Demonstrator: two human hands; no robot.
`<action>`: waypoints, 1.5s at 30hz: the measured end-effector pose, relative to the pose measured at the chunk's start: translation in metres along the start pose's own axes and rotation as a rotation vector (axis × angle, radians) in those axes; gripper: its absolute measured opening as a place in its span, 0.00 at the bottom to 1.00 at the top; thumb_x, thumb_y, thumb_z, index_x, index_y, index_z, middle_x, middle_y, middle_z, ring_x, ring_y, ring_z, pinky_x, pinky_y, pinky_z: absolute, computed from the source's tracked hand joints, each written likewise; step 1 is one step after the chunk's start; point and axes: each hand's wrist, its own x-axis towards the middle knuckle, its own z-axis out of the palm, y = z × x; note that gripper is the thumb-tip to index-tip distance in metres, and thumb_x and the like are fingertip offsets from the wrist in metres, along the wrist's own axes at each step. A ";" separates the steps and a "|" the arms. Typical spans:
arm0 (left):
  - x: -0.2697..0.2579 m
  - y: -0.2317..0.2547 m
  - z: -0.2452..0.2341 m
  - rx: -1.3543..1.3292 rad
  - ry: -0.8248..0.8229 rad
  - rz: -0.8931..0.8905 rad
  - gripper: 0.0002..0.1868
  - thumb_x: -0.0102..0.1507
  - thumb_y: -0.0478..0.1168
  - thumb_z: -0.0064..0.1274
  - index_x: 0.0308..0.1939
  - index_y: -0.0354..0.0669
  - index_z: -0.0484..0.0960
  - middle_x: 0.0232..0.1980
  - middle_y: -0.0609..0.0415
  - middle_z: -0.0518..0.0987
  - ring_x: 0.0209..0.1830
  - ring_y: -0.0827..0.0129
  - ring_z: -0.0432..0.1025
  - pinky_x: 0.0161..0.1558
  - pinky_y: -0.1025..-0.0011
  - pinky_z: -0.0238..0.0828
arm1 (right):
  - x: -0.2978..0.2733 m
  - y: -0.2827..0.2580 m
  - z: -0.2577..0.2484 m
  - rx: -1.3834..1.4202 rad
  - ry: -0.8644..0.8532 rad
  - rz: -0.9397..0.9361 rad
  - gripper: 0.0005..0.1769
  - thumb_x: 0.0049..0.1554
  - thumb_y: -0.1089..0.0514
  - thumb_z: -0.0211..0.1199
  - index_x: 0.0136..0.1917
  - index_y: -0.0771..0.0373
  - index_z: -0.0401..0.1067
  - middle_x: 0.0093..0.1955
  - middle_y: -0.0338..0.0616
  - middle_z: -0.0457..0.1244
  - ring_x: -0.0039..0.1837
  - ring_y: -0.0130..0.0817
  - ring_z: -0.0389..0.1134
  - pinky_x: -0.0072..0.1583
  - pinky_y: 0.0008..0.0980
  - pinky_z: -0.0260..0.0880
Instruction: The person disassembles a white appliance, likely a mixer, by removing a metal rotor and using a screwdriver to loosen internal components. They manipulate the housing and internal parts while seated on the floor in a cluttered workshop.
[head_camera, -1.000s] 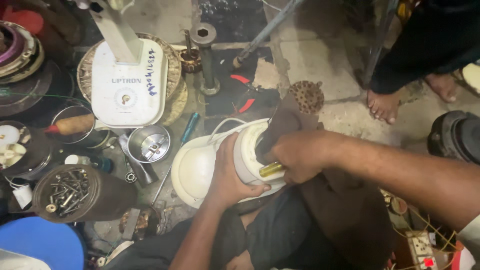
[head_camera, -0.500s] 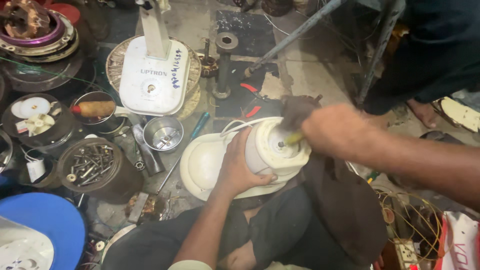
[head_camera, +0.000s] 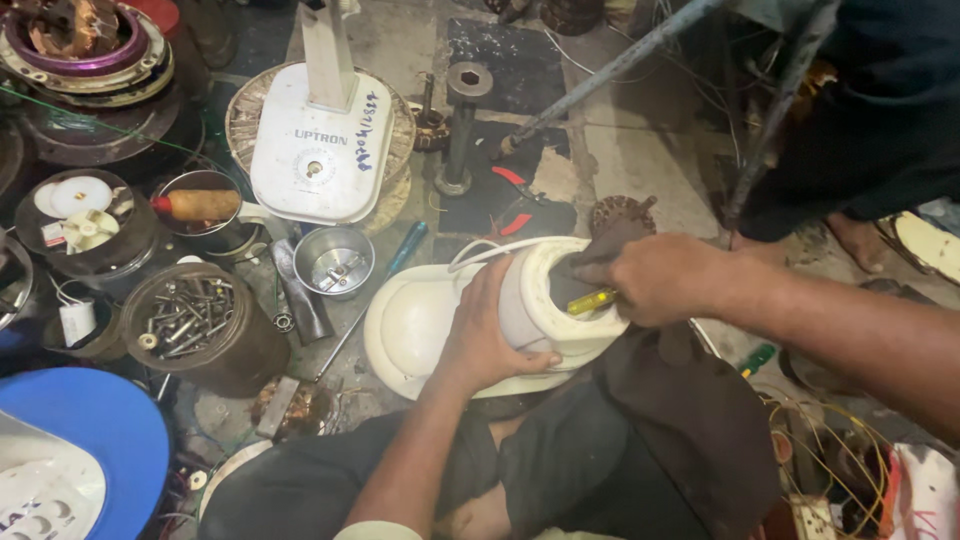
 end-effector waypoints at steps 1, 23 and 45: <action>0.000 -0.001 0.000 -0.003 -0.006 -0.013 0.69 0.38 0.57 0.77 0.76 0.39 0.55 0.74 0.39 0.63 0.75 0.43 0.58 0.72 0.51 0.57 | 0.002 -0.003 0.001 -0.103 0.007 -0.008 0.42 0.53 0.54 0.62 0.80 0.43 0.56 0.47 0.47 0.71 0.51 0.47 0.74 0.54 0.45 0.74; -0.020 0.031 0.007 0.126 -0.005 -0.049 0.74 0.36 0.55 0.80 0.78 0.43 0.51 0.75 0.36 0.58 0.75 0.38 0.54 0.70 0.46 0.56 | -0.105 -0.016 0.217 2.549 0.382 -0.274 0.20 0.68 0.48 0.54 0.57 0.67 0.74 0.38 0.44 0.67 0.39 0.36 0.70 0.41 0.32 0.73; -0.063 0.045 0.026 0.119 0.133 0.119 0.73 0.33 0.47 0.81 0.76 0.45 0.52 0.76 0.31 0.54 0.75 0.32 0.52 0.70 0.41 0.54 | -0.085 -0.065 0.132 0.489 1.135 -0.051 0.13 0.50 0.69 0.67 0.50 0.63 0.75 0.54 0.50 0.69 0.57 0.45 0.72 0.58 0.37 0.73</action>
